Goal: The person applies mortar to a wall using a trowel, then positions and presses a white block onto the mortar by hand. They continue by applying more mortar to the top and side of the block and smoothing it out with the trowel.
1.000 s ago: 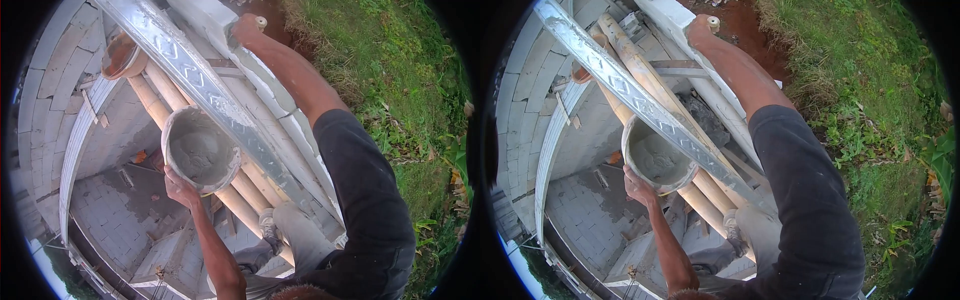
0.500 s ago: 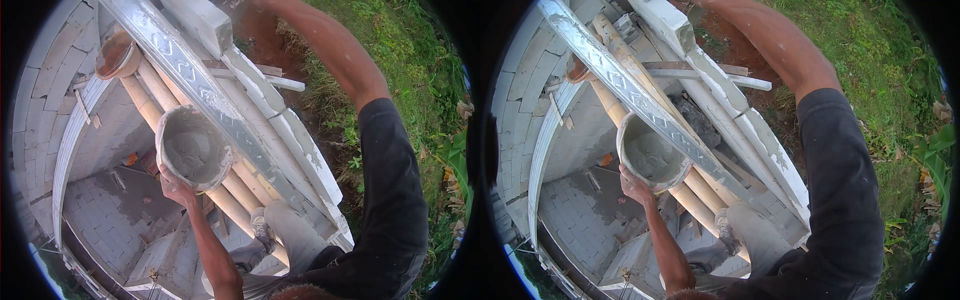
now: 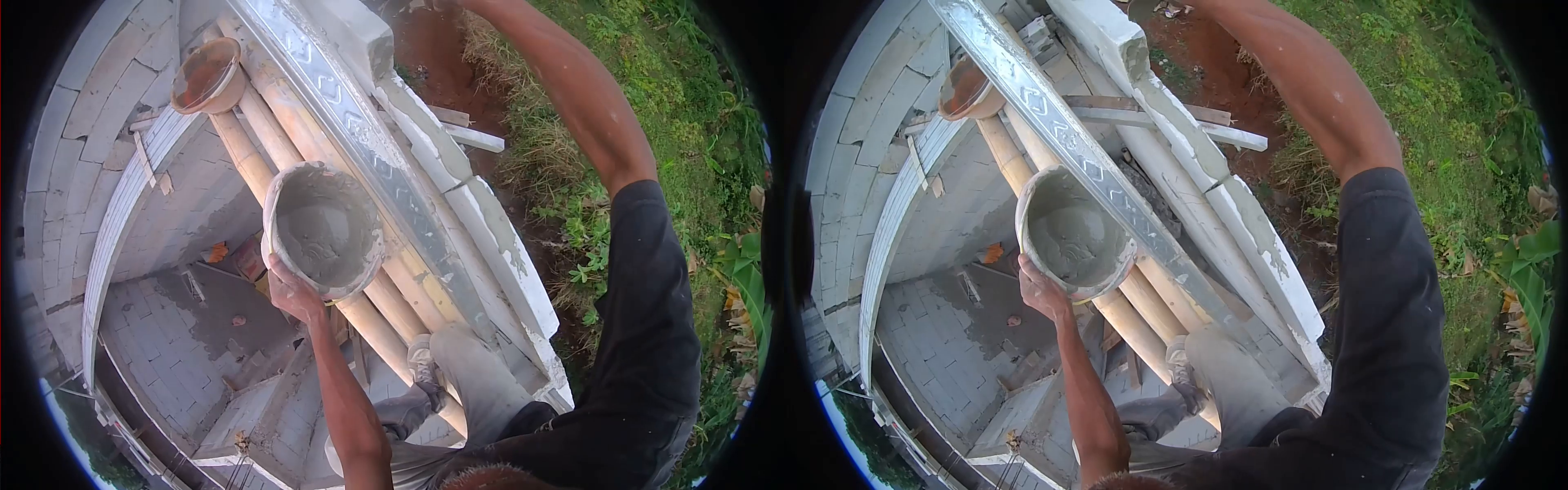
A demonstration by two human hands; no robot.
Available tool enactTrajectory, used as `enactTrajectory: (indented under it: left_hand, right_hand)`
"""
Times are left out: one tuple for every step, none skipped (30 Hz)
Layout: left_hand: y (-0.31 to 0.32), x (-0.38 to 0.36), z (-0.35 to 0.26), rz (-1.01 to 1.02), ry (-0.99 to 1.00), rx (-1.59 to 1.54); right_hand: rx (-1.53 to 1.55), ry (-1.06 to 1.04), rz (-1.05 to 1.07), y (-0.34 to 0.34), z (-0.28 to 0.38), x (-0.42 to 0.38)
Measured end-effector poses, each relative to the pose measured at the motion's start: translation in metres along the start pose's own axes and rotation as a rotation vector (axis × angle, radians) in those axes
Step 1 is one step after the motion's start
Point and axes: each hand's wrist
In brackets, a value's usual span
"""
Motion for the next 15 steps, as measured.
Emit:
enactTrajectory:
  left_hand:
    - [-0.001, 0.002, 0.000, -0.006, 0.004, -0.010]
    - [-0.003, 0.003, 0.002, 0.004, 0.008, 0.025]
    - [-0.006, 0.004, 0.004, 0.014, 0.010, 0.061]
    - [-0.009, 0.006, 0.006, 0.009, 0.011, 0.049]
    - [-0.011, 0.010, 0.008, 0.033, 0.014, 0.086]
    - [-0.015, 0.013, 0.005, 0.058, 0.023, 0.124]
    - [-0.018, 0.011, -0.001, 0.064, 0.045, 0.119]
    - [-0.021, 0.015, 0.004, 0.059, 0.062, 0.108]
    - [-0.022, 0.023, 0.018, 0.061, 0.147, 0.249]
    - [-0.027, 0.026, 0.025, 0.059, 0.230, 0.399]
    - [-0.034, 0.022, 0.021, 0.047, 0.248, 0.395]
    - [-0.041, 0.016, 0.019, 0.045, 0.246, 0.443]
    - [-0.046, 0.012, 0.017, 0.041, 0.241, 0.494]
    - [-0.048, 0.010, 0.018, 0.029, 0.250, 0.504]
    - [-0.049, 0.007, 0.022, 0.043, 0.243, 0.491]
  right_hand:
    - [0.028, 0.008, -0.003, -0.024, -0.009, -0.029]
    - [0.057, 0.014, -0.004, -0.039, -0.017, -0.057]
    - [0.053, 0.014, -0.011, -0.040, -0.023, -0.085]
    - [0.238, 0.007, 0.035, -0.036, -0.030, -0.111]
    - [0.423, 0.001, 0.080, -0.028, -0.037, -0.132]
    - [0.497, -0.132, 0.075, -0.010, -0.040, -0.147]
    - [0.688, -0.046, 0.348, -0.015, -0.025, -0.163]
    - [0.901, -0.094, 0.460, 0.006, -0.016, -0.171]
    - [1.048, -0.197, 0.592, 0.037, -0.004, -0.170]
    - [1.264, -0.232, 0.740, 0.087, 0.015, -0.167]
    - [1.323, -0.193, 0.821, 0.095, 0.041, -0.176]
    - [1.456, -0.184, 0.869, 0.122, 0.069, -0.180]
    - [1.519, -0.223, 0.887, 0.143, 0.099, -0.181]
    - [1.580, -0.262, 0.910, 0.164, 0.132, -0.180]
    - [1.580, -0.354, 0.907, 0.200, 0.177, -0.170]
Point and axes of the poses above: each hand's wrist, its own x-axis towards the middle knuckle, its own y-axis out of the palm, z = x × y, and after that the axes turned 4 degrees about x, right-handed
